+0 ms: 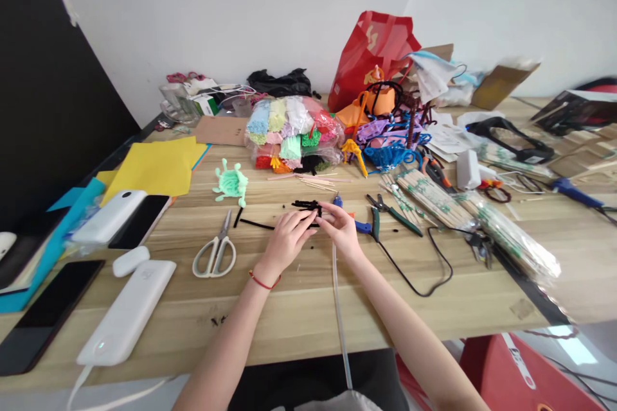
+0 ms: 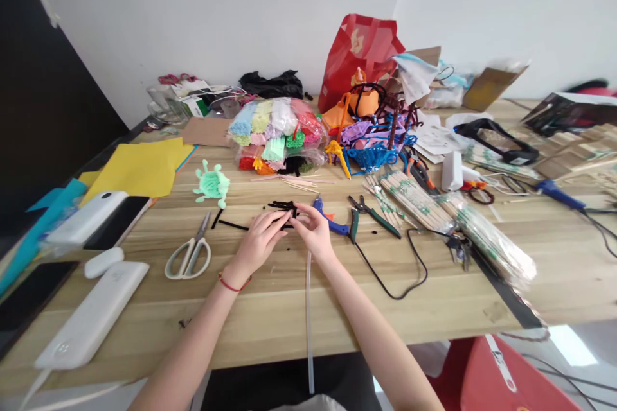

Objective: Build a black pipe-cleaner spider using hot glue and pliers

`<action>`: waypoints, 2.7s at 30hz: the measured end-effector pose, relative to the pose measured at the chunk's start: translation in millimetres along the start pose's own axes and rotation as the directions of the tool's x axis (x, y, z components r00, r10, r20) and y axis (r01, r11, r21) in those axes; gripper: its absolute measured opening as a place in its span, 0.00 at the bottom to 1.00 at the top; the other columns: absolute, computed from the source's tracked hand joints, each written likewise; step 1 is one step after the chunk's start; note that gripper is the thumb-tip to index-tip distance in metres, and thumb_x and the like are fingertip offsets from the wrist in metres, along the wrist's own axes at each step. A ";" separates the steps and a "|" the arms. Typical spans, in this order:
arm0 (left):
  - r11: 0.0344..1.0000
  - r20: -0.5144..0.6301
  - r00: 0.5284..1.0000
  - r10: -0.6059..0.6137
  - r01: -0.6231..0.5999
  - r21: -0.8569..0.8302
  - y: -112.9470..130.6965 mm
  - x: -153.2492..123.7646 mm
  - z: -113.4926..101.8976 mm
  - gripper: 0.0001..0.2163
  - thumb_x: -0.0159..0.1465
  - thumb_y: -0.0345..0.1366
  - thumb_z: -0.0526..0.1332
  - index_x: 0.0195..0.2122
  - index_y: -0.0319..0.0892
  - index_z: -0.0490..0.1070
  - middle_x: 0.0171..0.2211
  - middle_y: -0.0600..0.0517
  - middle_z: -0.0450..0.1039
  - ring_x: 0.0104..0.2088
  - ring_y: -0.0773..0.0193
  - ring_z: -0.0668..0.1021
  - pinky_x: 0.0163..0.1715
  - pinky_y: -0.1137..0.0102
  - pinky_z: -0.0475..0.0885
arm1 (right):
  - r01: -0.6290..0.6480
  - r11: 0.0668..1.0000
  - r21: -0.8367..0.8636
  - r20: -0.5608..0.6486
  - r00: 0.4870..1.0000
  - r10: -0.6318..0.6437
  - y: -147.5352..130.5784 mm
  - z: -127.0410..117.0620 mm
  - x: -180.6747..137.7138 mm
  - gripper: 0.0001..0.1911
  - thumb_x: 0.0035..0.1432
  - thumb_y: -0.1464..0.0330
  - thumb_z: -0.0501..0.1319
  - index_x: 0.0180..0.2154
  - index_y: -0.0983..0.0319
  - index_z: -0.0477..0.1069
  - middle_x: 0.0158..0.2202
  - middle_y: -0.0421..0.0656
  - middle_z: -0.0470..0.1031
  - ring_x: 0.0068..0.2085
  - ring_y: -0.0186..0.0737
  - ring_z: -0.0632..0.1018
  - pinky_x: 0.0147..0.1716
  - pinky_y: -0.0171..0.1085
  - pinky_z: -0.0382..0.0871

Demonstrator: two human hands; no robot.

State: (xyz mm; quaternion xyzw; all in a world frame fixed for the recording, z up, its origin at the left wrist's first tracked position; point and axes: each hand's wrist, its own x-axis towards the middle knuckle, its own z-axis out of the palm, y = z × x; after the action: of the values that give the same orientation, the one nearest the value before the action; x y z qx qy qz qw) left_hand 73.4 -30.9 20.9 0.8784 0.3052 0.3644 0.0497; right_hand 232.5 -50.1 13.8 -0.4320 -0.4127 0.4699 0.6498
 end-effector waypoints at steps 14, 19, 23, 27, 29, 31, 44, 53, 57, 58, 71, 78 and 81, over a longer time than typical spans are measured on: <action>0.991 -0.041 0.999 -0.002 -0.003 -0.133 0.0 1.6 -3.9 0.17 0.63 0.37 0.59 0.53 0.46 0.65 0.47 0.48 0.72 0.49 0.59 0.73 0.49 0.58 0.69 | 0.009 1.000 -0.008 0.030 1.000 -0.008 -7.5 -0.1 -0.7 0.21 0.42 0.64 0.70 0.42 0.57 0.74 0.43 0.44 0.78 0.37 0.40 0.79 0.41 0.40 0.74; 0.989 -0.149 0.985 -0.086 0.067 -0.130 -0.2 1.6 -4.8 0.15 0.61 0.38 0.61 0.50 0.48 0.68 0.46 0.48 0.72 0.48 0.58 0.74 0.48 0.58 0.69 | -0.002 0.999 -0.043 0.050 0.999 0.004 -10.9 1.6 -2.6 0.19 0.44 0.62 0.69 0.40 0.58 0.76 0.38 0.44 0.79 0.37 0.41 0.79 0.41 0.42 0.74; 0.987 -0.212 0.970 -0.120 0.094 -0.129 -1.2 3.0 -4.5 0.16 0.60 0.39 0.62 0.50 0.49 0.68 0.49 0.48 0.71 0.50 0.58 0.73 0.50 0.58 0.68 | -0.011 0.999 -0.037 0.070 0.997 0.014 -11.8 1.8 -2.9 0.18 0.43 0.63 0.70 0.39 0.59 0.76 0.36 0.44 0.80 0.37 0.42 0.80 0.41 0.42 0.74; 0.986 -0.187 0.976 -0.109 0.082 -0.148 -2.1 3.5 -4.1 0.16 0.59 0.38 0.63 0.49 0.49 0.69 0.47 0.49 0.73 0.48 0.59 0.73 0.49 0.59 0.68 | -0.033 0.999 -0.011 0.077 0.996 0.034 -11.3 2.1 -3.1 0.18 0.43 0.63 0.70 0.39 0.59 0.76 0.35 0.43 0.80 0.37 0.42 0.80 0.42 0.43 0.74; 0.987 -0.177 0.978 -0.108 0.083 -0.139 -2.2 3.4 -3.9 0.15 0.59 0.39 0.63 0.48 0.49 0.70 0.45 0.49 0.74 0.47 0.59 0.74 0.48 0.59 0.67 | -0.036 0.999 -0.009 0.073 0.997 0.037 -10.7 2.3 -3.2 0.17 0.42 0.63 0.70 0.38 0.59 0.76 0.35 0.43 0.80 0.36 0.42 0.80 0.40 0.42 0.74; 0.987 -0.166 0.980 -0.108 0.086 -0.132 -2.2 3.3 -3.5 0.14 0.59 0.39 0.63 0.47 0.49 0.71 0.44 0.50 0.74 0.45 0.59 0.74 0.47 0.59 0.67 | -0.045 0.999 -0.013 0.069 0.997 0.045 -9.6 2.2 -3.1 0.17 0.42 0.63 0.70 0.37 0.59 0.77 0.36 0.43 0.80 0.36 0.42 0.80 0.40 0.41 0.75; 0.989 -0.112 0.989 -0.100 0.086 -0.121 -2.6 1.3 -0.3 0.14 0.60 0.39 0.62 0.47 0.48 0.70 0.43 0.49 0.73 0.45 0.59 0.74 0.47 0.59 0.68 | -0.138 0.990 0.029 0.123 0.983 0.133 -6.6 -3.4 1.5 0.18 0.39 0.65 0.71 0.36 0.58 0.75 0.34 0.41 0.80 0.36 0.40 0.79 0.41 0.41 0.74; 0.992 -0.125 0.991 -0.048 0.033 -0.121 0.0 0.0 -0.9 0.15 0.61 0.36 0.62 0.49 0.47 0.68 0.46 0.49 0.73 0.48 0.60 0.74 0.49 0.59 0.69 | -0.117 0.992 0.053 0.064 0.991 0.114 -3.5 -2.3 0.2 0.16 0.41 0.65 0.70 0.36 0.58 0.74 0.36 0.40 0.78 0.39 0.39 0.78 0.42 0.38 0.72; 0.995 -0.126 0.991 -0.032 0.019 -0.102 0.7 0.9 -2.5 0.14 0.61 0.37 0.61 0.49 0.47 0.69 0.46 0.49 0.73 0.48 0.59 0.74 0.49 0.59 0.69 | -0.138 0.987 0.081 0.032 0.990 0.136 -4.6 -0.9 -0.6 0.17 0.39 0.65 0.71 0.36 0.59 0.73 0.35 0.40 0.78 0.38 0.39 0.78 0.42 0.39 0.73; 0.995 -0.126 0.992 -0.028 0.015 -0.099 0.6 1.1 -2.9 0.14 0.61 0.37 0.61 0.49 0.47 0.69 0.46 0.49 0.73 0.48 0.59 0.74 0.49 0.59 0.69 | -0.141 0.986 0.085 0.032 0.990 0.139 -5.3 -0.4 -0.8 0.18 0.39 0.65 0.71 0.35 0.59 0.73 0.35 0.40 0.78 0.38 0.39 0.78 0.42 0.39 0.73; 0.929 -0.131 0.967 -0.217 0.164 -0.331 5.0 2.1 3.0 0.22 0.57 0.42 0.65 0.52 0.45 0.65 0.43 0.46 0.74 0.45 0.59 0.76 0.45 0.61 0.72 | -0.126 0.989 0.082 0.032 0.992 0.124 -9.7 2.0 -1.8 0.21 0.35 0.67 0.73 0.35 0.58 0.71 0.34 0.40 0.78 0.34 0.38 0.79 0.37 0.38 0.75; 0.754 -0.019 0.909 -0.416 0.333 -0.567 -0.7 3.7 7.3 0.09 0.62 0.39 0.59 0.39 0.41 0.73 0.39 0.47 0.78 0.40 0.61 0.79 0.41 0.66 0.75 | -0.109 0.992 0.068 0.021 0.994 0.108 -8.0 0.0 0.3 0.21 0.35 0.67 0.73 0.34 0.58 0.71 0.32 0.39 0.78 0.34 0.39 0.79 0.39 0.39 0.74; 0.665 0.009 0.887 -0.461 0.352 -0.659 -1.0 4.1 10.1 0.10 0.61 0.40 0.60 0.39 0.41 0.74 0.39 0.47 0.78 0.39 0.60 0.80 0.40 0.65 0.76 | -0.115 0.991 0.064 0.032 0.993 0.113 -8.4 -0.5 0.5 0.20 0.36 0.66 0.73 0.34 0.58 0.70 0.32 0.39 0.78 0.34 0.38 0.79 0.39 0.39 0.74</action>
State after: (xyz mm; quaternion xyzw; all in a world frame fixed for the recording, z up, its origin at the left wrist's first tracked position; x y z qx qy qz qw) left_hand 81.9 -26.3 15.7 0.6840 0.3526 0.4948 0.4037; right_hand 235.3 -51.2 21.7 -0.4267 -0.3807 0.5257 0.6298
